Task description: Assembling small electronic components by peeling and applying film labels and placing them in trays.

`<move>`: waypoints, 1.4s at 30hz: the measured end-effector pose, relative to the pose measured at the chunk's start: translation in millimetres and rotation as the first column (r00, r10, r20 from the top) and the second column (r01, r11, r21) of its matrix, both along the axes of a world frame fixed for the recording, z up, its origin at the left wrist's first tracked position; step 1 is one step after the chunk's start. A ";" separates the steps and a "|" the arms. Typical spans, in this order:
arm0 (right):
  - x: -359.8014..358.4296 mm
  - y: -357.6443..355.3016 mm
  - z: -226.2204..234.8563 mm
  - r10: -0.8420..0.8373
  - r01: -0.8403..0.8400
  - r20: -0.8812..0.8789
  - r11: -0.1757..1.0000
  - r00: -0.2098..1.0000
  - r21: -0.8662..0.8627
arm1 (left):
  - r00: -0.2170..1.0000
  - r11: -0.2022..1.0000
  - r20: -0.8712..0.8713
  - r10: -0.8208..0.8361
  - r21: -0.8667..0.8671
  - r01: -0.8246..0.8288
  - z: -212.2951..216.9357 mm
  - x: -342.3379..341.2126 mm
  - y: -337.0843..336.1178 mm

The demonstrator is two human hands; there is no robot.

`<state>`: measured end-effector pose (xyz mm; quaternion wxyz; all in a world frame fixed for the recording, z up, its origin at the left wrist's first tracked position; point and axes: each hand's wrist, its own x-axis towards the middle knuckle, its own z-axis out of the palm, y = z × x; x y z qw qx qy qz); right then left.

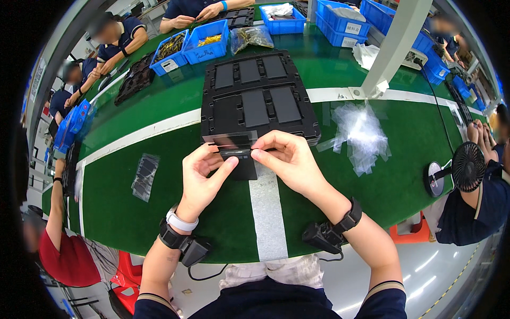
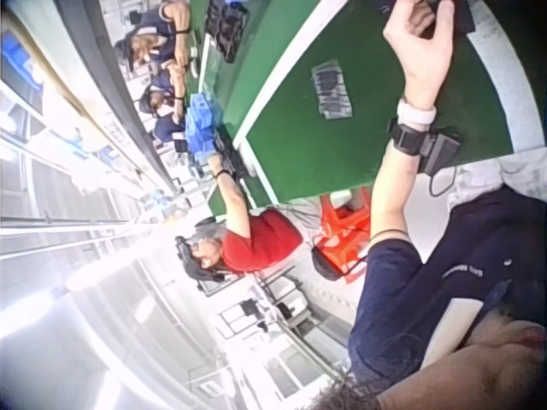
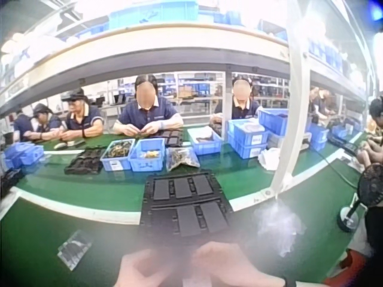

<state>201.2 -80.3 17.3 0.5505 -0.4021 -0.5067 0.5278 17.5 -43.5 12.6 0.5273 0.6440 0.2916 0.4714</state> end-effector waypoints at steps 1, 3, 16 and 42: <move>-1.1 0.0 -0.4 -0.004 0.003 -0.017 1.000 1.000 -0.007 | 0.999 0.999 -0.030 0.029 0.020 -0.028 1.1 -0.7 -0.3; -3.7 -1.5 -1.3 -0.008 0.008 -0.034 1.000 0.999 -0.012 | 0.997 0.998 -0.059 0.057 0.043 -0.054 1.1 -0.1 -1.8; 4.9 -1.8 -9.2 0.151 -0.174 -0.329 0.984 0.932 -0.040 | 0.969 0.969 0.170 -0.179 -0.138 0.204 3.5 -0.1 -2.2; -4.0 -4.0 -8.3 0.026 -0.048 0.223 0.995 0.974 0.092 | 0.987 0.960 0.122 -0.106 -0.246 0.134 3.0 -3.0 -2.9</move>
